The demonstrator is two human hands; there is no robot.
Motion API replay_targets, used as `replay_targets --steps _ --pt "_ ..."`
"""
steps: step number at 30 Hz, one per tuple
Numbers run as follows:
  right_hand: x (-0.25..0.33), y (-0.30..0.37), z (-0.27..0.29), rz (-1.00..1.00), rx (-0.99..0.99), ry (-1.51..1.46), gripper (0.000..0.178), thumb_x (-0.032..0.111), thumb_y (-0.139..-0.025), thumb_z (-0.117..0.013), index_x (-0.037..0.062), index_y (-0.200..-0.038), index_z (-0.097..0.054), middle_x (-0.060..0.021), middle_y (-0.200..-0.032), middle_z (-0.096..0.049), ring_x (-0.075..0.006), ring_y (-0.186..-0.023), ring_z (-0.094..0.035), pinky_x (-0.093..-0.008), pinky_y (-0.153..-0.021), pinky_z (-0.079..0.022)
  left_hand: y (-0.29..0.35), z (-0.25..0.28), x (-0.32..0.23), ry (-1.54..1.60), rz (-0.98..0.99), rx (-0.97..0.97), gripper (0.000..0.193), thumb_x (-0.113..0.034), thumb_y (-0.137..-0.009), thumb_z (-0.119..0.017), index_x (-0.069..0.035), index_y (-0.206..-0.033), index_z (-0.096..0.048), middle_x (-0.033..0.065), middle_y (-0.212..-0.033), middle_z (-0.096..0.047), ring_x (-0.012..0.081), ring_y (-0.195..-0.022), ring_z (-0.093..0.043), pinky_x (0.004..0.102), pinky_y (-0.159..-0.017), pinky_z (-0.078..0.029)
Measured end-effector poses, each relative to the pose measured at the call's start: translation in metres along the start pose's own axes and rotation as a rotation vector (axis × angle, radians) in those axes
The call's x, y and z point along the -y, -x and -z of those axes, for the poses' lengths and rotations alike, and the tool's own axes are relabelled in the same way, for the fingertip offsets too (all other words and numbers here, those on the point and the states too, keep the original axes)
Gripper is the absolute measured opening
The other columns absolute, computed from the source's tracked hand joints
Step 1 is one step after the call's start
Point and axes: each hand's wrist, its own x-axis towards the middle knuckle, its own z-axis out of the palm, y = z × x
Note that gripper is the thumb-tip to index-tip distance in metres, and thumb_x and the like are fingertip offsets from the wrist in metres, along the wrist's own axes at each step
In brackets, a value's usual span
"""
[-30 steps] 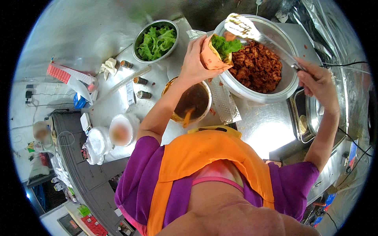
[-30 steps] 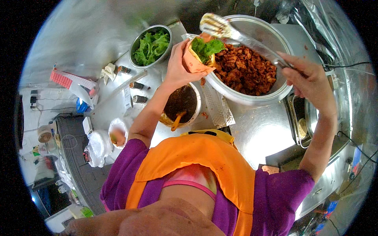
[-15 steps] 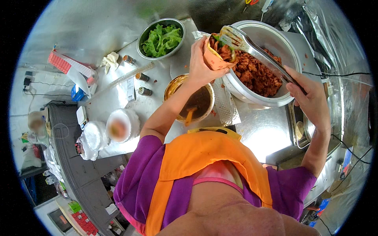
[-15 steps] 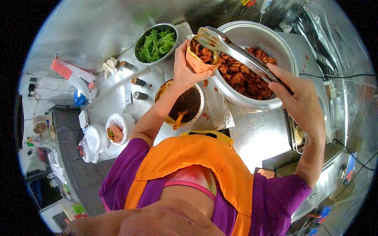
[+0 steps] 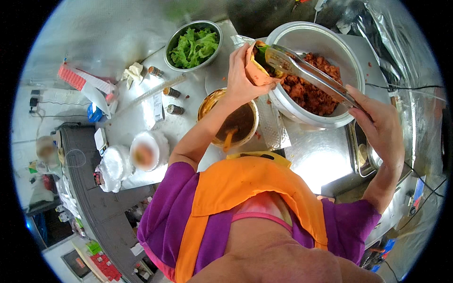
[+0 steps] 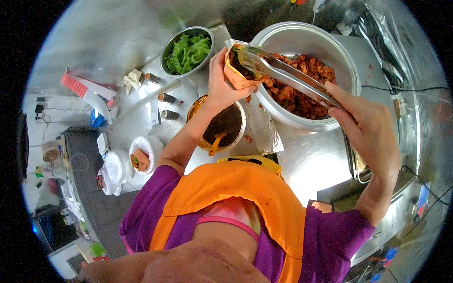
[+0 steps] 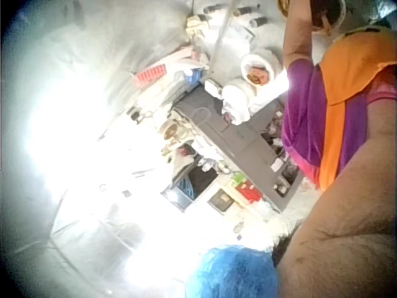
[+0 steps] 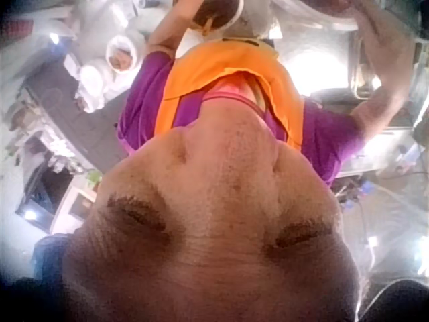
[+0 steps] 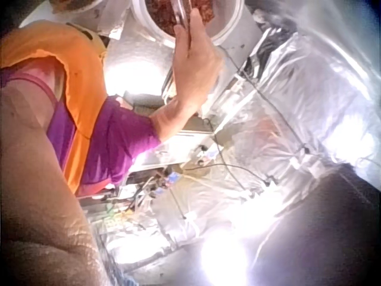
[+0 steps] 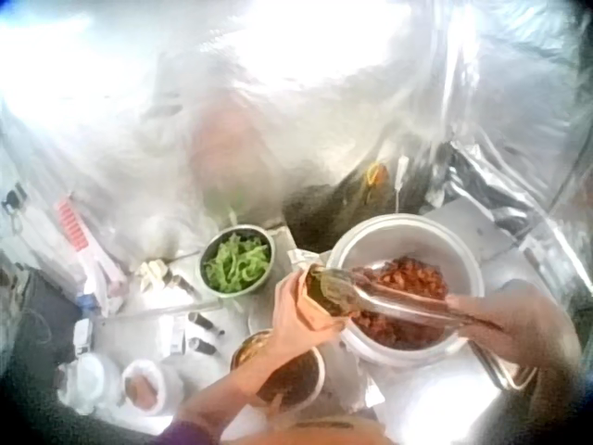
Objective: The person assembles tacos by spreading sauce on tortillas, adding lettuce and seasoned meat, and wrapping them in paper. They repeat this process for multiple tacos, placing the finished items on a plate and seasoning them with spices.
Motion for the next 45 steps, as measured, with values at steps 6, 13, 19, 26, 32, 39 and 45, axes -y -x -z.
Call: replay_targets --steps 6,13,19,26,32,39,45 --pt "-0.074 -0.031 -0.008 0.006 -0.033 0.212 0.04 0.023 -0.084 -0.068 0.007 -0.121 -0.066 -0.018 -0.091 -0.07 -0.0292 -0.071 -0.067 -0.0396 -0.067 -0.051 0.005 -0.007 0.019 0.132 0.15 0.119 0.113 -0.021 -0.057 -0.09 0.011 -0.142 -0.023 0.0204 -0.134 -0.04 0.0251 -0.124 -0.047 0.0368 -0.104 -0.041" --pt "-0.111 -0.087 -0.116 -0.061 0.086 0.328 0.032 0.028 -0.083 -0.066 0.0067 -0.107 -0.066 -0.0171 -0.088 -0.069 -0.0373 -0.084 -0.067 -0.0476 -0.075 -0.052 0.0 -0.01 0.01 0.112 0.195 0.192 0.111 -0.015 -0.06 -0.088 0.006 -0.146 -0.021 0.0189 -0.137 -0.039 0.0251 -0.126 -0.047 0.0366 -0.104 -0.042" --pt "-0.149 -0.101 -0.097 -0.062 0.108 0.141 0.04 0.036 -0.08 -0.063 0.0026 -0.102 -0.068 -0.0209 -0.087 -0.068 -0.0392 -0.086 -0.066 -0.048 -0.078 -0.051 -0.001 -0.008 0.013 0.072 0.217 0.233 0.114 -0.016 -0.061 -0.088 0.007 -0.147 -0.018 0.0189 -0.138 -0.038 0.0253 -0.126 -0.046 0.0371 -0.103 -0.044" --pt "-0.149 -0.127 -0.105 0.077 0.289 0.025 0.039 0.034 -0.078 -0.066 0.0039 -0.102 -0.069 -0.0196 -0.087 -0.067 -0.0369 -0.086 -0.066 -0.0474 -0.076 -0.051 0.0 -0.012 0.017 0.193 0.3 0.274 0.12 -0.024 -0.056 -0.09 0.01 -0.146 -0.017 0.0207 -0.138 -0.035 0.0307 -0.13 -0.04 0.0379 -0.108 -0.036" --pt "-0.131 -0.116 -0.115 0.153 0.121 0.222 0.028 0.021 -0.083 -0.065 0.0068 -0.107 -0.069 -0.0173 -0.086 -0.069 -0.0375 -0.078 -0.064 -0.0464 -0.074 -0.049 -0.004 -0.01 0.008 0.112 0.271 0.301 0.124 -0.027 -0.053 -0.092 0.012 -0.145 -0.018 0.0227 -0.137 -0.034 0.0339 -0.13 -0.038 0.0393 -0.11 -0.033" --pt "-0.158 -0.096 -0.094 0.126 0.145 -0.105 0.034 0.022 -0.086 -0.059 0.0078 -0.116 -0.067 -0.0171 -0.079 -0.067 -0.0318 -0.069 -0.064 -0.0408 -0.068 -0.051 -0.002 -0.009 0.011 0.091 0.221 0.238 0.113 -0.016 -0.057 -0.09 0.008 -0.145 -0.023 0.0177 -0.136 -0.038 0.0255 -0.126 -0.045 0.0375 -0.105 -0.04" --pt "-0.145 -0.031 -0.033 -0.141 0.104 -0.425 0.033 0.015 -0.093 -0.061 0.0119 -0.126 -0.065 0.0008 -0.065 -0.058 -0.0049 -0.052 -0.049 -0.0219 -0.045 -0.041 -0.013 -0.004 0.004 0.145 0.175 0.157 0.113 -0.028 -0.054 -0.089 0.009 -0.142 -0.028 0.0205 -0.131 -0.043 0.0334 -0.124 -0.045 0.0397 -0.107 -0.036"
